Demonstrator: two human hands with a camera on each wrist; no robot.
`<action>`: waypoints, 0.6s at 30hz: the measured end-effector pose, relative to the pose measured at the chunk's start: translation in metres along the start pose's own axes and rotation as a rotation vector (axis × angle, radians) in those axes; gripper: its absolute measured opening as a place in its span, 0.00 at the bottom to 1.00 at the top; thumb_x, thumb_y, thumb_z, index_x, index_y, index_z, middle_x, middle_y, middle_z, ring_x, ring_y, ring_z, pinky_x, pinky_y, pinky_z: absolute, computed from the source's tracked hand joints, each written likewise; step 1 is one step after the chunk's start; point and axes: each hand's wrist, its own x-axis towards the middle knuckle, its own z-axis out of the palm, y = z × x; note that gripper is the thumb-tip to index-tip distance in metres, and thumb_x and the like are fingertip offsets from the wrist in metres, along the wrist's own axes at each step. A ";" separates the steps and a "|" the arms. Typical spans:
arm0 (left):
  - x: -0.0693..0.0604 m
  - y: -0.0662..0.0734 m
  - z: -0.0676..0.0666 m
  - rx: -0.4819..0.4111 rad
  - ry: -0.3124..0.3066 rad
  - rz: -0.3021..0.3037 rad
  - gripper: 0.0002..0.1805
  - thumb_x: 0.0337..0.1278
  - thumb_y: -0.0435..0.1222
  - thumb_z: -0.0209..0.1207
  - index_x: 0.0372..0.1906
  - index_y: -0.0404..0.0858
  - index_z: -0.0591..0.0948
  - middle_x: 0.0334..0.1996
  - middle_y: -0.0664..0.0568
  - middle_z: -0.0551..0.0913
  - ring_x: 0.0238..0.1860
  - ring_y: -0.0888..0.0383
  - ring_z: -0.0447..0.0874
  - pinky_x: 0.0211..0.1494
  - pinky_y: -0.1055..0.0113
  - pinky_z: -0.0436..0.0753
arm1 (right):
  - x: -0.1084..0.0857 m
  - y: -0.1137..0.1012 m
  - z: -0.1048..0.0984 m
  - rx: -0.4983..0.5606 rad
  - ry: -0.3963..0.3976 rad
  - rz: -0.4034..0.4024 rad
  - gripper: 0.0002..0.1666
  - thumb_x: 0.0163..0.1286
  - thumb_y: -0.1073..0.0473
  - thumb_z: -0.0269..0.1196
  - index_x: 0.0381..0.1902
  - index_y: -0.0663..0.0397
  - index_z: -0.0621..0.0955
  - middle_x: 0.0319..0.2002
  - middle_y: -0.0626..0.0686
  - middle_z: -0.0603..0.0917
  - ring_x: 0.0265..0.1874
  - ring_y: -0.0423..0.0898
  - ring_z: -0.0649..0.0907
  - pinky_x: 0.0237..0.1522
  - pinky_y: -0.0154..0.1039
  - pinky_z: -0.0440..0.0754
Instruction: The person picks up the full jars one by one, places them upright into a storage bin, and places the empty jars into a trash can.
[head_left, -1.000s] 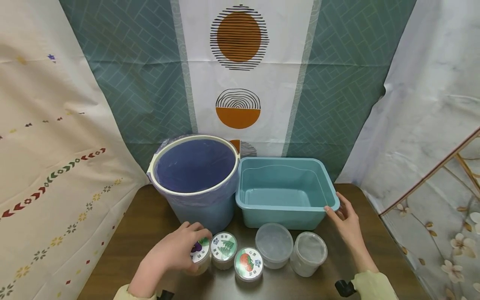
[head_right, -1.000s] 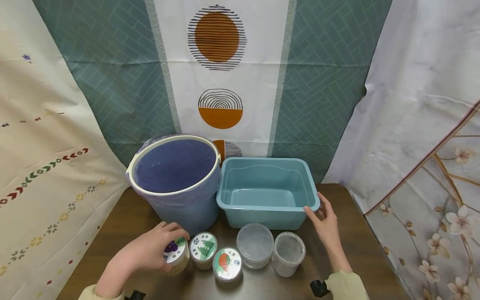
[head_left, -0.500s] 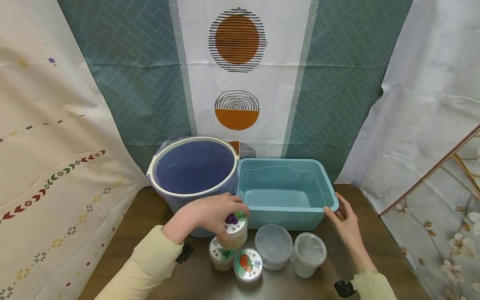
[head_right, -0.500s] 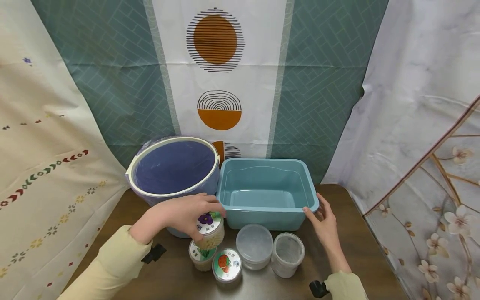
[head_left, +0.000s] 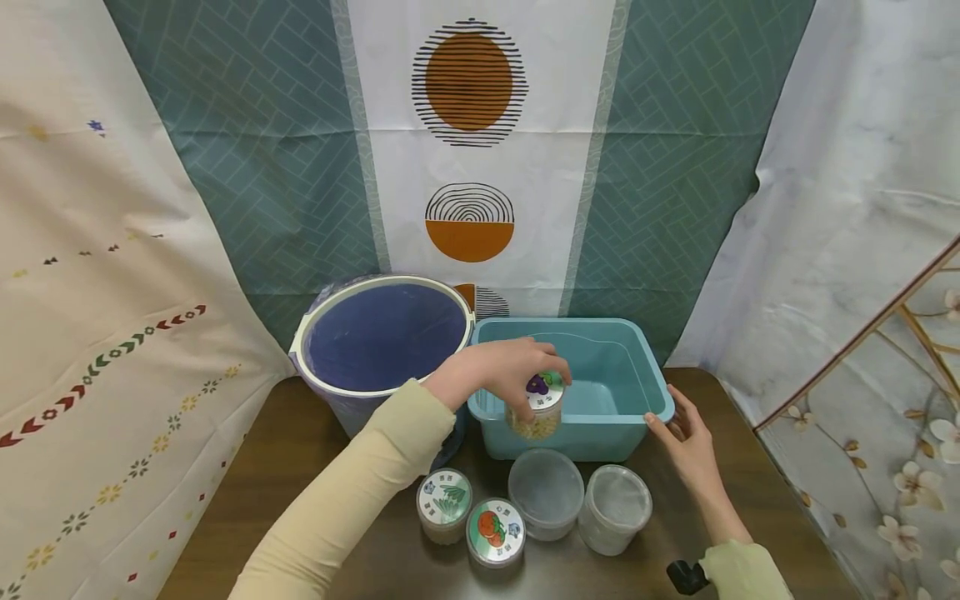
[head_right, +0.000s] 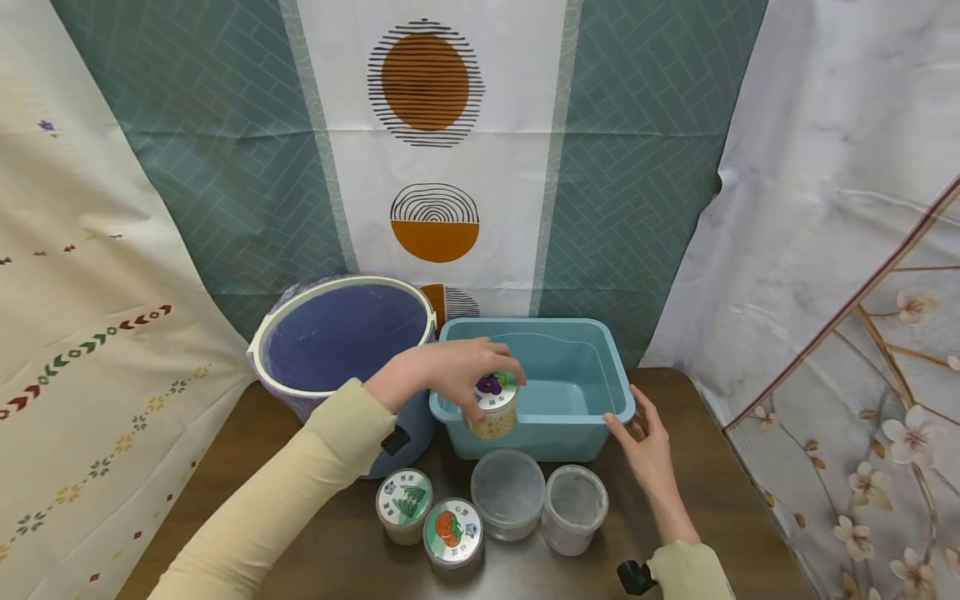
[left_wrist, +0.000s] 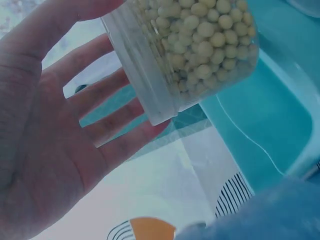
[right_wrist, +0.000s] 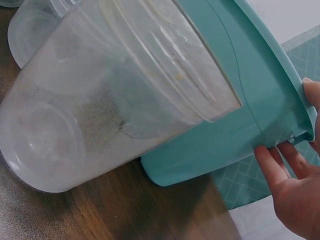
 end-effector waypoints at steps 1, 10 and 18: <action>0.006 0.000 -0.002 0.005 0.005 0.005 0.35 0.50 0.44 0.72 0.65 0.53 0.73 0.64 0.52 0.73 0.59 0.54 0.70 0.58 0.61 0.78 | 0.000 0.000 0.000 0.001 0.001 0.001 0.42 0.72 0.47 0.62 0.78 0.41 0.57 0.70 0.58 0.70 0.48 0.18 0.69 0.49 0.11 0.64; 0.064 -0.006 -0.013 0.020 0.043 0.027 0.33 0.54 0.44 0.70 0.66 0.52 0.73 0.64 0.51 0.72 0.59 0.55 0.72 0.61 0.63 0.78 | 0.001 0.000 0.000 0.004 0.006 -0.009 0.42 0.72 0.48 0.61 0.78 0.42 0.58 0.69 0.60 0.71 0.48 0.18 0.69 0.48 0.10 0.64; 0.101 -0.008 -0.011 -0.009 0.078 -0.010 0.33 0.56 0.45 0.67 0.68 0.55 0.71 0.69 0.52 0.68 0.63 0.54 0.66 0.62 0.60 0.76 | 0.001 0.001 0.003 0.001 0.020 0.020 0.42 0.72 0.47 0.61 0.78 0.43 0.58 0.69 0.59 0.71 0.47 0.18 0.69 0.49 0.12 0.64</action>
